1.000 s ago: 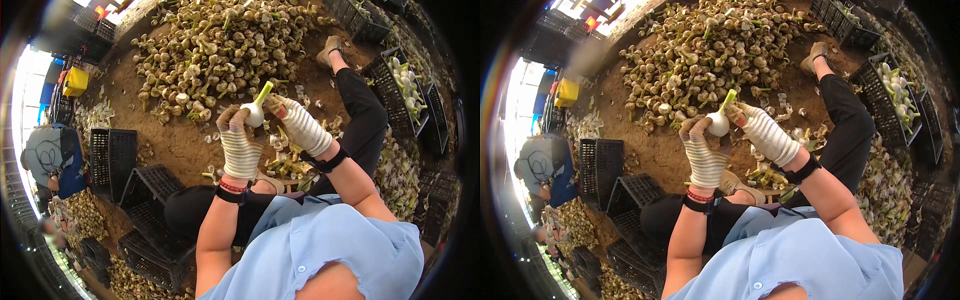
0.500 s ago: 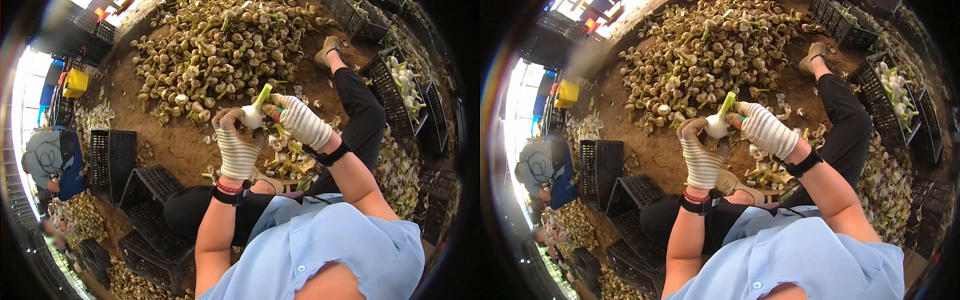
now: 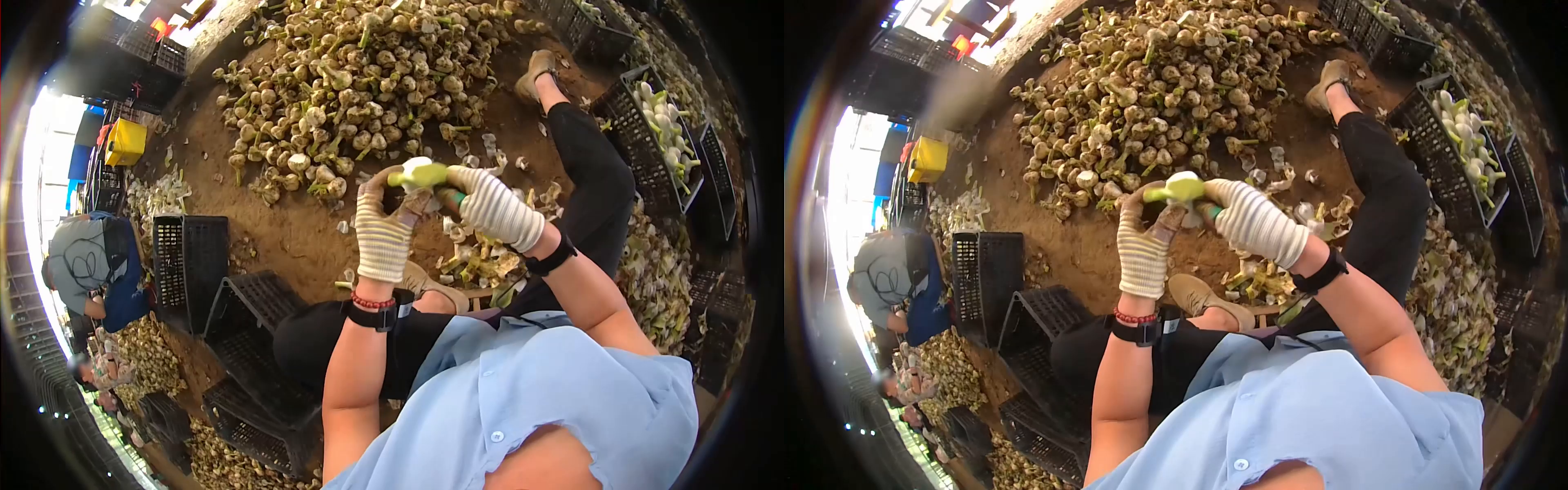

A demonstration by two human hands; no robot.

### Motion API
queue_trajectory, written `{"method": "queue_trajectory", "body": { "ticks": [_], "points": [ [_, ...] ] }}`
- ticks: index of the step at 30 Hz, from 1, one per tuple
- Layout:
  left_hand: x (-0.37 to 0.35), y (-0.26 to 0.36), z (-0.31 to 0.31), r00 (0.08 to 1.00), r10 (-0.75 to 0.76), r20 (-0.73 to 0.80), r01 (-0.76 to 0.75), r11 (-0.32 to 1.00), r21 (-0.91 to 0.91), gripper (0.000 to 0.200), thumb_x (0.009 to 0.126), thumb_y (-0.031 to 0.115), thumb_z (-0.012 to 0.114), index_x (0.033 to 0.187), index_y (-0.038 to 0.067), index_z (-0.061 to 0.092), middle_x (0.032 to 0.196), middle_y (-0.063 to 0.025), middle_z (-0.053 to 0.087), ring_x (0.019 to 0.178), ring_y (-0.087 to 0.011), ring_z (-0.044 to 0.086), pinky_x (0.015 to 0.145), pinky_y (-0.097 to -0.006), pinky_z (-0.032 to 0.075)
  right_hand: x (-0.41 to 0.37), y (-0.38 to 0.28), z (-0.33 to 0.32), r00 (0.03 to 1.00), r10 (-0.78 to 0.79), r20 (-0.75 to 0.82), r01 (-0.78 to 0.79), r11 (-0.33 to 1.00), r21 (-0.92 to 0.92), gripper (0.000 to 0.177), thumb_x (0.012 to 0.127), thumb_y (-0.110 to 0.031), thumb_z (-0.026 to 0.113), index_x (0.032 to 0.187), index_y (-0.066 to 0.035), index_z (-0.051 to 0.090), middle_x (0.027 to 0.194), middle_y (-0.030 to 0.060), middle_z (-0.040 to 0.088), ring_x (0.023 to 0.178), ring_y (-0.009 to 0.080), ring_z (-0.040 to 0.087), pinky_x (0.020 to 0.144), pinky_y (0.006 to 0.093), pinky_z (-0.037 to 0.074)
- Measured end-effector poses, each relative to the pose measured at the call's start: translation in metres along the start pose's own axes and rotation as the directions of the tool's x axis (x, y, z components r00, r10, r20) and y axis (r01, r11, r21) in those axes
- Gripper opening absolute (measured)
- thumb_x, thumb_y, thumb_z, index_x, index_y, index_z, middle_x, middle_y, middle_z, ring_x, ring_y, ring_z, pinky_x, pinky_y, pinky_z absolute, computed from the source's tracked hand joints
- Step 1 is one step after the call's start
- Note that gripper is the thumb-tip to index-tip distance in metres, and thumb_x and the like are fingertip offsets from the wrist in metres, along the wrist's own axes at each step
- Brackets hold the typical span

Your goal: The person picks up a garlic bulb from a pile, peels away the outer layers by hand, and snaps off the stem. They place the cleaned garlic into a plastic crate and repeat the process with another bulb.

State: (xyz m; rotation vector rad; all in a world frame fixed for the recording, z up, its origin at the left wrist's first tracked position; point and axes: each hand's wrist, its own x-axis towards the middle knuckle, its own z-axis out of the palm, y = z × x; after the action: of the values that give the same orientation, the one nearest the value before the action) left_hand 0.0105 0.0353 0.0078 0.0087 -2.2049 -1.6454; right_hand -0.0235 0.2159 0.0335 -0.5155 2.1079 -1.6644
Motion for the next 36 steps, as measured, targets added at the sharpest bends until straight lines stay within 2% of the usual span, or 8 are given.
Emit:
{"method": "queue_trajectory", "body": {
  "ticks": [1,6,15,18,23,25,30,36],
  "points": [
    [0.001,0.008,-0.006,0.875,-0.467,0.129,0.469,0.751,-0.465,0.016,0.091,0.015,0.072,0.103,0.007,0.065,0.092,-0.0011,0.064,0.079,-0.0097,0.059,0.070,-0.0240,0.051,-0.001,-0.001,0.003,0.999,0.005,0.035,-0.004,1.000,-0.013,0.026,0.092,-0.009,0.059,0.116,0.000,0.063,0.079,0.0072,0.065,0.071,0.0125,0.054,0.065,0.0299,0.047],
    [0.004,0.008,-0.029,0.859,-0.512,0.010,0.445,0.737,-0.508,0.015,0.094,0.017,0.069,0.104,0.006,0.067,0.096,-0.0002,0.067,0.082,-0.0086,0.059,0.074,-0.0247,0.051,0.001,0.011,-0.038,0.980,0.176,-0.088,-0.172,0.984,0.046,0.023,0.094,-0.010,0.055,0.111,0.002,0.064,0.088,0.0108,0.069,0.080,0.0129,0.060,0.071,0.0300,0.050],
    [-0.001,0.019,-0.016,0.967,-0.251,-0.052,0.223,0.922,-0.316,0.016,0.093,0.009,0.068,0.108,0.005,0.066,0.099,-0.0006,0.065,0.087,-0.0082,0.057,0.081,-0.0234,0.048,0.027,0.052,-0.033,0.991,0.110,-0.070,-0.131,0.850,-0.510,0.021,0.086,-0.010,0.062,0.101,0.003,0.064,0.096,0.0234,0.067,0.090,0.0426,0.063,0.079,0.0440,0.052],
    [0.006,0.019,-0.023,0.859,-0.511,-0.034,0.376,0.673,-0.637,0.016,0.092,0.012,0.070,0.106,0.005,0.067,0.096,-0.0002,0.065,0.085,-0.0080,0.057,0.080,-0.0238,0.050,0.045,0.081,-0.036,0.893,0.446,0.064,-0.168,0.460,-0.872,0.029,0.085,-0.002,0.059,0.114,0.000,0.062,0.103,0.0249,0.066,0.098,0.0414,0.063,0.085,0.0444,0.053],
    [0.000,0.015,-0.014,0.876,-0.472,-0.098,0.373,0.792,-0.484,0.015,0.092,0.013,0.070,0.104,0.005,0.067,0.099,0.0000,0.064,0.088,-0.0086,0.056,0.079,-0.0252,0.050,0.021,0.014,-0.016,0.989,0.146,-0.018,-0.137,0.874,-0.466,0.061,0.081,0.012,0.053,0.140,-0.003,0.045,0.122,0.0256,0.059,0.112,0.0395,0.058,0.089,0.0411,0.051],
    [0.002,0.023,-0.007,0.937,-0.323,-0.131,0.261,0.901,-0.347,0.013,0.093,0.011,0.069,0.104,0.004,0.067,0.100,-0.0006,0.063,0.091,-0.0089,0.055,0.081,-0.0253,0.049,0.019,0.000,-0.003,0.976,-0.216,0.011,0.215,0.969,-0.118,0.054,0.083,0.007,0.054,0.136,-0.003,0.048,0.114,0.0259,0.062,0.104,0.0388,0.061,0.084,0.0412,0.051],
    [0.003,0.024,-0.017,0.923,-0.349,-0.164,0.296,0.913,-0.280,0.015,0.091,0.009,0.070,0.105,0.004,0.067,0.098,-0.0019,0.063,0.089,-0.0114,0.056,0.082,-0.0268,0.050,0.046,0.069,-0.014,0.910,0.379,0.165,-0.147,0.670,-0.727,0.053,0.085,-0.005,0.061,0.137,-0.002,0.047,0.108,0.0239,0.066,0.097,0.0402,0.065,0.084,0.0454,0.052],
    [-0.003,0.027,-0.005,0.988,0.015,-0.155,-0.001,0.996,0.090,0.028,0.082,-0.005,0.072,0.108,0.005,0.068,0.101,-0.0075,0.063,0.090,-0.0192,0.061,0.080,-0.0307,0.052,0.021,-0.023,0.003,0.973,-0.221,-0.069,0.142,0.802,-0.581,0.034,0.089,-0.006,0.060,0.122,-0.001,0.057,0.103,0.0205,0.065,0.093,0.0394,0.063,0.079,0.0420,0.053]
  ]
}}
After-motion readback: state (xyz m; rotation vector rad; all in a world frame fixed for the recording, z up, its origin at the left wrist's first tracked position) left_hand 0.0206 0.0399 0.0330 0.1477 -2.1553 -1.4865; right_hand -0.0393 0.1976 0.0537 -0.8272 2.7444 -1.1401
